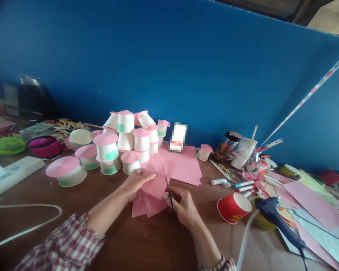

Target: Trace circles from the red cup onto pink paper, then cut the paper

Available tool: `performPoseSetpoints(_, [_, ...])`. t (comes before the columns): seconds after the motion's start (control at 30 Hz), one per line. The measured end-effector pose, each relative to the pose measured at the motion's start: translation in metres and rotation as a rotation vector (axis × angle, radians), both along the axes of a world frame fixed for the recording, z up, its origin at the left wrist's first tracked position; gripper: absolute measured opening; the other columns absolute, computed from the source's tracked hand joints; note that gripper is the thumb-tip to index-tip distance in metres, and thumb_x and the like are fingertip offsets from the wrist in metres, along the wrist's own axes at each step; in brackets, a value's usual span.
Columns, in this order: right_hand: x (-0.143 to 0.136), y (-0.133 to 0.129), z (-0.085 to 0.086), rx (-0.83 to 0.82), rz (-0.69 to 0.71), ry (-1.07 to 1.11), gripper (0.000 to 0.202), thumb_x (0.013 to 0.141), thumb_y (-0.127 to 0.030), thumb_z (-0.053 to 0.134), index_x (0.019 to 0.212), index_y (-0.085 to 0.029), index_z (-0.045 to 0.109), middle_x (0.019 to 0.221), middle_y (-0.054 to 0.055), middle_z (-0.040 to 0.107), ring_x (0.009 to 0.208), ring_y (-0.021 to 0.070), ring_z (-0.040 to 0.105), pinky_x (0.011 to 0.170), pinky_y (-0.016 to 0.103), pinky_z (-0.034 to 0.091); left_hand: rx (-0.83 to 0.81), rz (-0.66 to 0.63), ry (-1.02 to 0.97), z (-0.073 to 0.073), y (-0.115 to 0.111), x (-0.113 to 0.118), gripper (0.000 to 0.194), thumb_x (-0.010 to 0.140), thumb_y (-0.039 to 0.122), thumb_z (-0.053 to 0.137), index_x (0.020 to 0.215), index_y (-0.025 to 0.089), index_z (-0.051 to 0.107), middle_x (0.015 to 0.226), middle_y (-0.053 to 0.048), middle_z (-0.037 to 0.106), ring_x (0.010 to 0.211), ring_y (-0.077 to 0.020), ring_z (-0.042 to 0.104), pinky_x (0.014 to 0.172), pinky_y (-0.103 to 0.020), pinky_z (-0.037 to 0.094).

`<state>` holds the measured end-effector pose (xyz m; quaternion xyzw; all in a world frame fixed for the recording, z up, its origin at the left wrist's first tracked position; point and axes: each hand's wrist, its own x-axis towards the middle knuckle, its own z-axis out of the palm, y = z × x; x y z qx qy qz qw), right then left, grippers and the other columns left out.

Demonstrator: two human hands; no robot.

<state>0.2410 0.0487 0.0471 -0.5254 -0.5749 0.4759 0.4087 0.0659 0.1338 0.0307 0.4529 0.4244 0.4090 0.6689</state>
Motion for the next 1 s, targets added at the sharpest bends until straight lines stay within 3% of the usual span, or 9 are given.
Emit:
performPoseSetpoints(0.53, [-0.0004, -0.0009, 0.0022, -0.019, -0.026, -0.019, 0.048, 0.076, -0.055, 0.065, 0.088, -0.009, 0.067, 0.053, -0.003, 0.046, 0.047, 0.0092, 0.041, 0.046, 0.023, 0.033, 0.009, 0.009, 0.003, 0.0011, 0.0006, 0.0005, 0.033, 0.059, 0.040, 0.078, 0.056, 0.015, 0.056, 0.054, -0.001, 0.060, 0.050, -0.0129, 0.054, 0.050, -0.025, 0.037])
performPoseSetpoints(1.0, [0.0005, -0.0012, 0.0022, -0.027, -0.017, -0.035, 0.041, 0.074, -0.053, 0.067, 0.076, -0.012, 0.065, 0.053, -0.003, 0.047, 0.046, 0.0090, 0.041, 0.046, 0.023, 0.033, -0.004, -0.026, -0.027, 0.0004, 0.0021, -0.0010, 0.029, 0.062, 0.038, 0.077, 0.064, 0.012, 0.063, 0.059, -0.005, 0.064, 0.054, -0.0144, 0.058, 0.052, -0.025, 0.040])
